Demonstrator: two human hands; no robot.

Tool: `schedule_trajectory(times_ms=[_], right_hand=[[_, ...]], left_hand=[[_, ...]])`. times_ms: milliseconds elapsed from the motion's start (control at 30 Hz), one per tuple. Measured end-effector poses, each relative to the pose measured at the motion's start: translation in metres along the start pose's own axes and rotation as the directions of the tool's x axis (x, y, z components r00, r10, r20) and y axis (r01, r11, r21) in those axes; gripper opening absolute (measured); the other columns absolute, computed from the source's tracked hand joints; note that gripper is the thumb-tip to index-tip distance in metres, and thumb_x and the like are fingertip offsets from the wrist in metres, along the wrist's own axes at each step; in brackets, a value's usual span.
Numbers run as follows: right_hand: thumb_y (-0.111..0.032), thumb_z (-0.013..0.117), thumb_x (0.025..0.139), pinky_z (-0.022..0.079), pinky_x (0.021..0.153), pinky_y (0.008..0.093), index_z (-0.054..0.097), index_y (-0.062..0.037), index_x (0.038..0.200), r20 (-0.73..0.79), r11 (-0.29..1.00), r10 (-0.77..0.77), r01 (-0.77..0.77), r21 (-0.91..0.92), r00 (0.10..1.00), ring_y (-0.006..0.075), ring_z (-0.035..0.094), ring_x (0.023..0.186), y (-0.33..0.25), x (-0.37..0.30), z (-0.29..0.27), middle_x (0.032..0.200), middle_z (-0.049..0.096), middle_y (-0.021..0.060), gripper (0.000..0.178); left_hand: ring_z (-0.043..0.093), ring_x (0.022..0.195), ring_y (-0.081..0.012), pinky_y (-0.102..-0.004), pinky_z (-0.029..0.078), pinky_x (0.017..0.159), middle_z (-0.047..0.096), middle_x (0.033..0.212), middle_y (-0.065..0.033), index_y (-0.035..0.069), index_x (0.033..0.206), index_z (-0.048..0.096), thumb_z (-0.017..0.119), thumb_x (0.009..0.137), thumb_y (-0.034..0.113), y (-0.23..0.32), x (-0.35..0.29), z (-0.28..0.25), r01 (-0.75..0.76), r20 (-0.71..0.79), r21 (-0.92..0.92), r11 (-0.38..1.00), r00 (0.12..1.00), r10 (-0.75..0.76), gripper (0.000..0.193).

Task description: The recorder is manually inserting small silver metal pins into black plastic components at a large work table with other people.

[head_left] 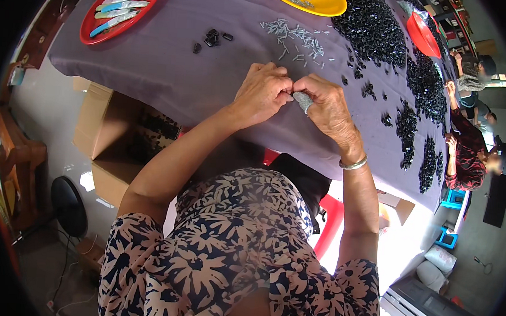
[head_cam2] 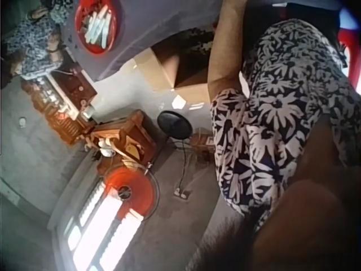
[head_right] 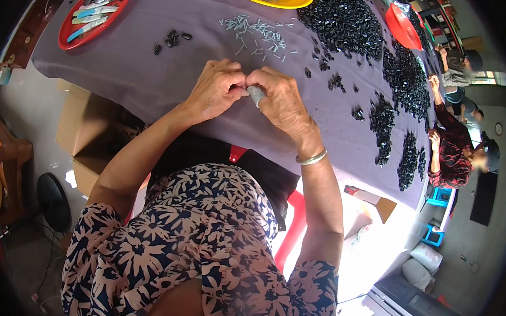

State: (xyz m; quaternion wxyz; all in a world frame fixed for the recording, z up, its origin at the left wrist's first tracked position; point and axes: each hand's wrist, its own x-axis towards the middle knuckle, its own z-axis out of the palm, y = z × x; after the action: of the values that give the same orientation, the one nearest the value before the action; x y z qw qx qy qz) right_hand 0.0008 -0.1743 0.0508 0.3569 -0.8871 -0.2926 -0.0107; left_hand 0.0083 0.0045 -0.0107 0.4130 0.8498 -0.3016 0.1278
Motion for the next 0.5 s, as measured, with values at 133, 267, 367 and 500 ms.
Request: schedule_trajectory(times_ms=[133,267,367,500], right_hand=[[0.005,0.068,0.081,0.047,0.062,0.0257,0.065,-0.0006,0.089,0.021,0.996,0.051,-0.052,0.066,0.998,0.0081,0.057,0.070,0.009,0.000,-0.002,0.080,0.063,0.0005,0.010],[-0.001,0.069,0.082,0.050,0.064,0.0231,0.066,-0.0018,0.085,0.293,0.824,0.375,-0.461,0.329,0.879,0.0078,0.058,0.072,0.008,0.009,-0.010,0.082,0.064,-0.0013,0.004],[-0.007,0.072,0.082,0.054,0.062,0.0255,0.066,-0.0034,0.082,0.439,0.700,0.412,-0.586,0.408,0.798,0.0094,0.060,0.072,0.016,0.019,-0.019,0.081,0.064,0.0008,0.007],[-0.014,0.079,0.075,0.057,0.065,0.0300,0.068,-0.0037,0.080,0.568,0.688,0.505,-0.700,0.189,0.650,0.0121,0.061,0.071,0.022,0.042,-0.029,0.079,0.065,0.0032,0.017]], left_hand=[[0.054,0.087,-0.0222,-0.0388,0.038,0.086,0.057,0.079,-0.0020,0.008,0.078,0.065,0.071,0.076,0.013,-0.001,0.001,-0.002,-0.011,0.020,0.011,1.000,1.000,0.011,0.008],[0.055,0.086,-0.0219,-0.0389,0.038,0.084,0.058,0.079,-0.0015,0.010,0.081,0.066,0.072,0.075,0.018,0.002,-0.001,-0.003,0.004,0.041,0.019,1.000,0.999,-0.005,0.011],[0.056,0.085,-0.0216,-0.0384,0.038,0.084,0.060,0.080,-0.0014,0.011,0.086,0.067,0.073,0.075,0.020,0.007,0.000,-0.001,0.080,0.009,-0.083,0.993,0.997,-0.079,0.016],[0.061,0.082,-0.0234,-0.0373,0.041,0.080,0.066,0.081,-0.0028,0.010,0.097,0.066,0.074,0.074,0.018,0.011,0.003,0.004,0.135,-0.017,-0.245,0.960,0.990,-0.144,0.025]])
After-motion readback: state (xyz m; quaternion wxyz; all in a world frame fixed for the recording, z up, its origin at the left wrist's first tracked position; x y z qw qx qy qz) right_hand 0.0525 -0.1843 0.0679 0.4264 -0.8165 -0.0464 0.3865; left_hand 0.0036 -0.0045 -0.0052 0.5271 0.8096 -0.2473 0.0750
